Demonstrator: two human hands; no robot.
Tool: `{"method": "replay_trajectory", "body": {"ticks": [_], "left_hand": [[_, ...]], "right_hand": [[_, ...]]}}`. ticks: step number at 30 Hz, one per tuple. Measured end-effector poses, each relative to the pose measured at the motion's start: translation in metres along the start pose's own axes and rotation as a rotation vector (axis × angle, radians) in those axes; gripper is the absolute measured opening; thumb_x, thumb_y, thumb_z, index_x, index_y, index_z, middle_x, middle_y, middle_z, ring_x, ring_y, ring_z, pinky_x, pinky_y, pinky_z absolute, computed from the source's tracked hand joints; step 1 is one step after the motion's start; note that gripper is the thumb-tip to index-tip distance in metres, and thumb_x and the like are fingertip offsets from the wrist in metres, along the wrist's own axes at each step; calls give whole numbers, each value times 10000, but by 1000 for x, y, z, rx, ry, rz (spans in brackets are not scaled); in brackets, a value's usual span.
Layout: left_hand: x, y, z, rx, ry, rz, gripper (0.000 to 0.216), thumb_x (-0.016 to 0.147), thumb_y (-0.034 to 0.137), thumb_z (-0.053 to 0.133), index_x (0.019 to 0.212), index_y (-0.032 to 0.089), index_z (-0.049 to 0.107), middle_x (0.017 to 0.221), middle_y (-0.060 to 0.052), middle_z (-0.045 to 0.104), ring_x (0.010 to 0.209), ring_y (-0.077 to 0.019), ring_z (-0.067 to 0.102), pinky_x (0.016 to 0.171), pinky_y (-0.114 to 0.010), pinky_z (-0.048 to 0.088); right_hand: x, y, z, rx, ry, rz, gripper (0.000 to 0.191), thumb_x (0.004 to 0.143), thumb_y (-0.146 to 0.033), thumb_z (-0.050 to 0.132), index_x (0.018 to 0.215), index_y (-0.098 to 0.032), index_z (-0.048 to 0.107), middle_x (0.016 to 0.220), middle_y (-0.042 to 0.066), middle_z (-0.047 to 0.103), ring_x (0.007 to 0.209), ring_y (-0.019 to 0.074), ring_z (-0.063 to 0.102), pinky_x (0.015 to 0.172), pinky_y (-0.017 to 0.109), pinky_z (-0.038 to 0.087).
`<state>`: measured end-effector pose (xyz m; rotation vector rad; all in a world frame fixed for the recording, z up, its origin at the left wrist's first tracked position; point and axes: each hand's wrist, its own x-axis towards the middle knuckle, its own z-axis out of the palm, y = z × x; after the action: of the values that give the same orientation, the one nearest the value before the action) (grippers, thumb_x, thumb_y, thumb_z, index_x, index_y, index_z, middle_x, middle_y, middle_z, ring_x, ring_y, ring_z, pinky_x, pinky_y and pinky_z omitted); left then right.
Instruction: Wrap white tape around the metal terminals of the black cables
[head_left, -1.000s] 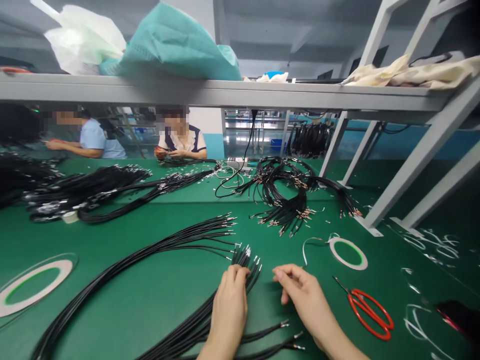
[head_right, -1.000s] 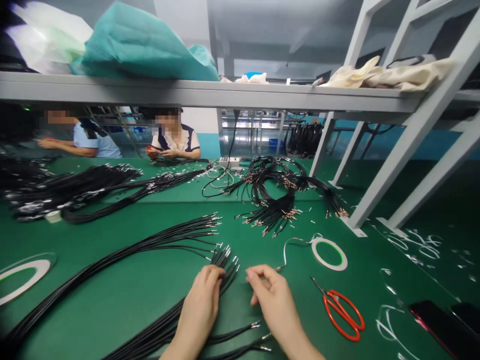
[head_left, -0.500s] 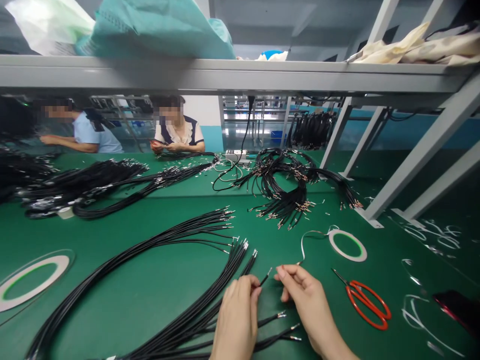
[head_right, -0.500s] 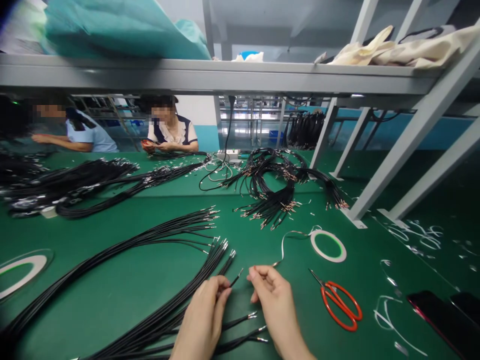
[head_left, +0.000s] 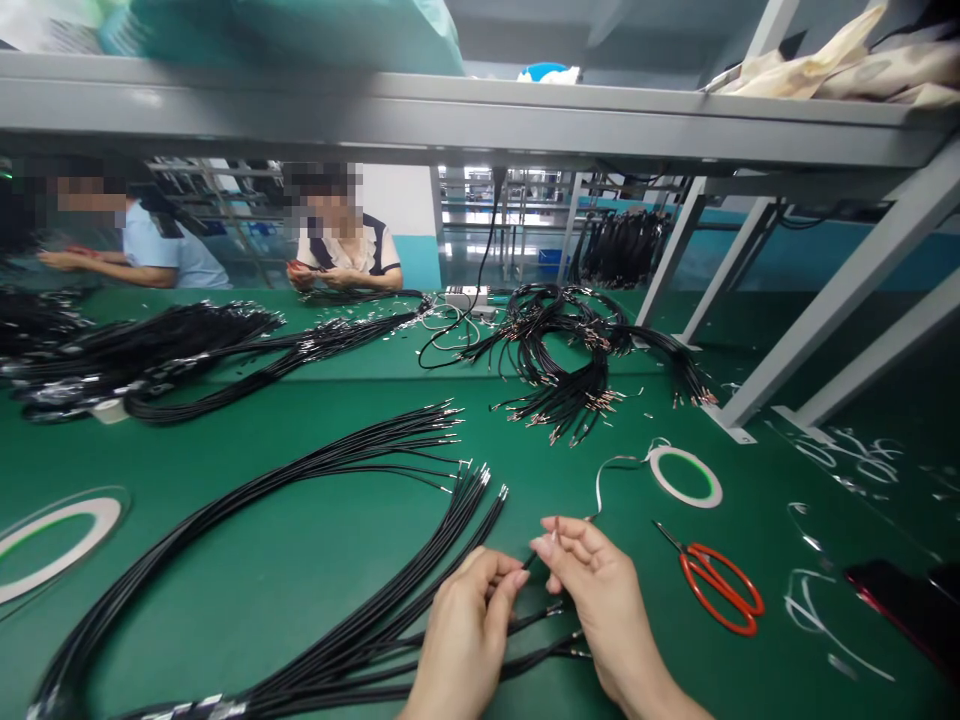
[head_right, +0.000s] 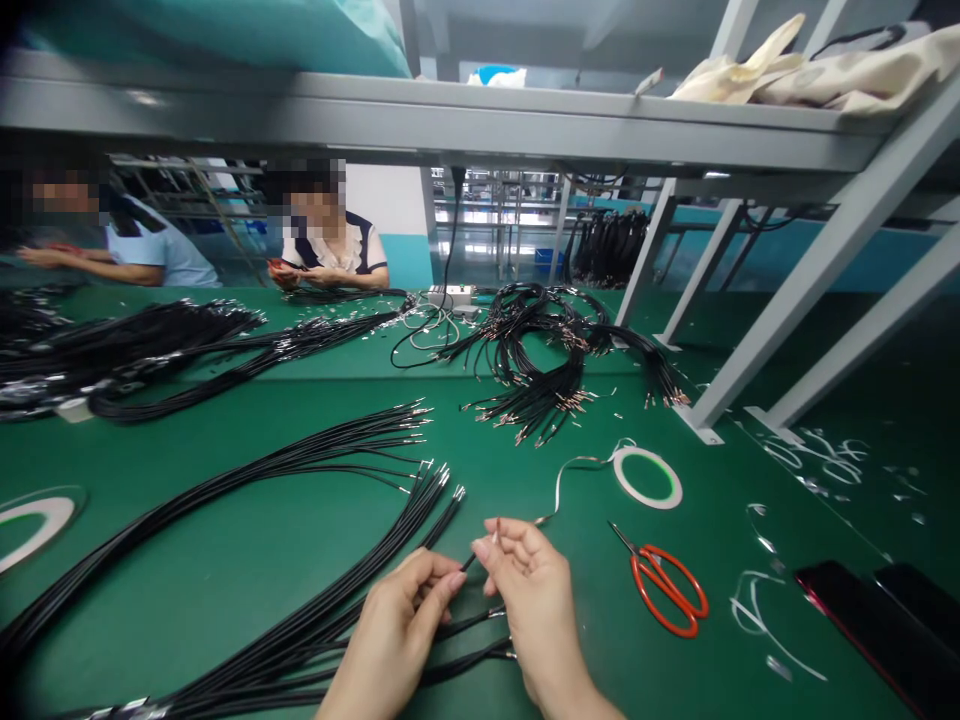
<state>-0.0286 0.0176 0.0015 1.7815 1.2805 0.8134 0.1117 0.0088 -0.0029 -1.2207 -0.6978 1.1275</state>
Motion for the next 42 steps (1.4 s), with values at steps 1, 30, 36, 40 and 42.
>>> {"method": "replay_trajectory", "body": {"ticks": [1,30,36,40,42], "left_hand": [[0,0,0,-16,-1,-4,248,898,318,475,767,189,641,685,-15,590,603,-161,567,575,-237,414],[2,-5,2,-289,-43,-121,241,865,376,546,815,152,618,705,-28,624,597,-142,567,569,-233,456],[-1,-1,2,-138,12,-21,229,880,345,531,774,172,637,738,-36,642,670,-158,595,609,-237,463],[-1,2,2,-138,25,6,224,886,330,525,773,170,635,739,-32,646,644,-151,603,613,-239,474],[0,2,1,-137,37,12,220,889,329,521,782,173,632,738,-29,642,643,-152,606,609,-241,479]], "right_hand": [[0,2,0,7,-12,7,326,634,-352,807,874,-167,685,767,22,661,500,94,509,466,222,435],[-6,-4,1,38,-35,37,355,777,-364,716,1057,-167,619,797,22,665,587,99,535,629,228,467],[-7,1,7,110,-46,20,368,696,-302,788,1001,-163,636,712,-19,599,537,77,501,507,182,437],[-7,5,6,108,-87,40,433,652,-308,813,1011,-153,629,731,11,628,582,112,552,465,183,438],[-8,5,3,64,-84,29,423,687,-338,787,1032,-156,622,764,26,652,573,111,556,490,197,452]]}}
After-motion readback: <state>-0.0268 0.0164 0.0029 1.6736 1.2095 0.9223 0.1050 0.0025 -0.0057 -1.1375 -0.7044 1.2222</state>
